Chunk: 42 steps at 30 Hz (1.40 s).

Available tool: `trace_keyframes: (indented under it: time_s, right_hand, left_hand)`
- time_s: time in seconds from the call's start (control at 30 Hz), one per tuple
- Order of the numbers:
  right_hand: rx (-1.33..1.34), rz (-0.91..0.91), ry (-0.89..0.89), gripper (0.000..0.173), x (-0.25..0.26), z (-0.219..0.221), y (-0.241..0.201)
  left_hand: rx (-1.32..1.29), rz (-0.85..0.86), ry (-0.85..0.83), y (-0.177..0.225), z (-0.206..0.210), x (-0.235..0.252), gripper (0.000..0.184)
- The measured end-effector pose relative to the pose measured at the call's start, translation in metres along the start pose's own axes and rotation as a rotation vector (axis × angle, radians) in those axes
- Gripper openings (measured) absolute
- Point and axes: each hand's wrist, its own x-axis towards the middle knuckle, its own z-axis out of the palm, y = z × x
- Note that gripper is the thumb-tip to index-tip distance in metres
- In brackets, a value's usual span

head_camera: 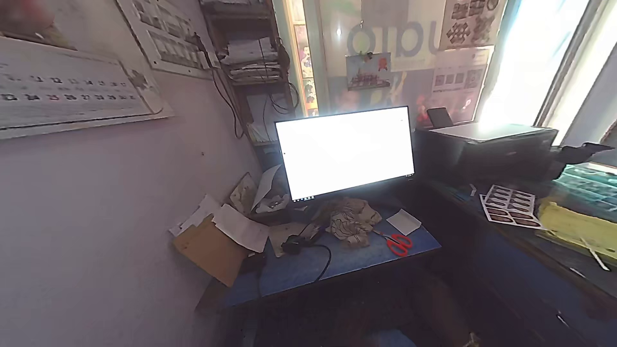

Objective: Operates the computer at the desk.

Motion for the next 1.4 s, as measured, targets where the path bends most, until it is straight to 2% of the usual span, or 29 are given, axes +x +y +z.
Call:
trace_keyframes:
  time_s: [0.13,0.3,0.5,0.73,0.93,1.4]
  right_hand:
    - [0.023,-0.052,-0.004,0.046,-0.007,-0.013,-0.006]
    - [-0.029,-0.155,-0.036,0.052,-0.001,0.004,0.007]
    - [0.036,-0.153,-0.04,0.046,-0.005,-0.007,-0.003]
    - [0.03,-0.192,0.001,0.049,-0.002,0.003,0.008]
    - [0.026,-0.162,-0.036,0.05,-0.006,-0.008,-0.002]
    - [0.039,-0.213,0.019,0.047,-0.004,0.005,0.011]
  left_hand:
    - [0.03,0.026,0.004,0.006,-0.005,0.001,0.056]
    - [0.102,0.039,0.0,0.004,-0.001,0.001,0.056]
    - [0.076,0.018,-0.035,0.014,-0.014,0.0,0.055]
    - [0.074,0.023,-0.024,0.003,0.001,0.0,0.054]
    - [0.072,0.04,-0.012,0.004,0.0,-0.001,0.053]
    - [0.074,0.02,-0.048,0.002,0.003,0.001,0.054]
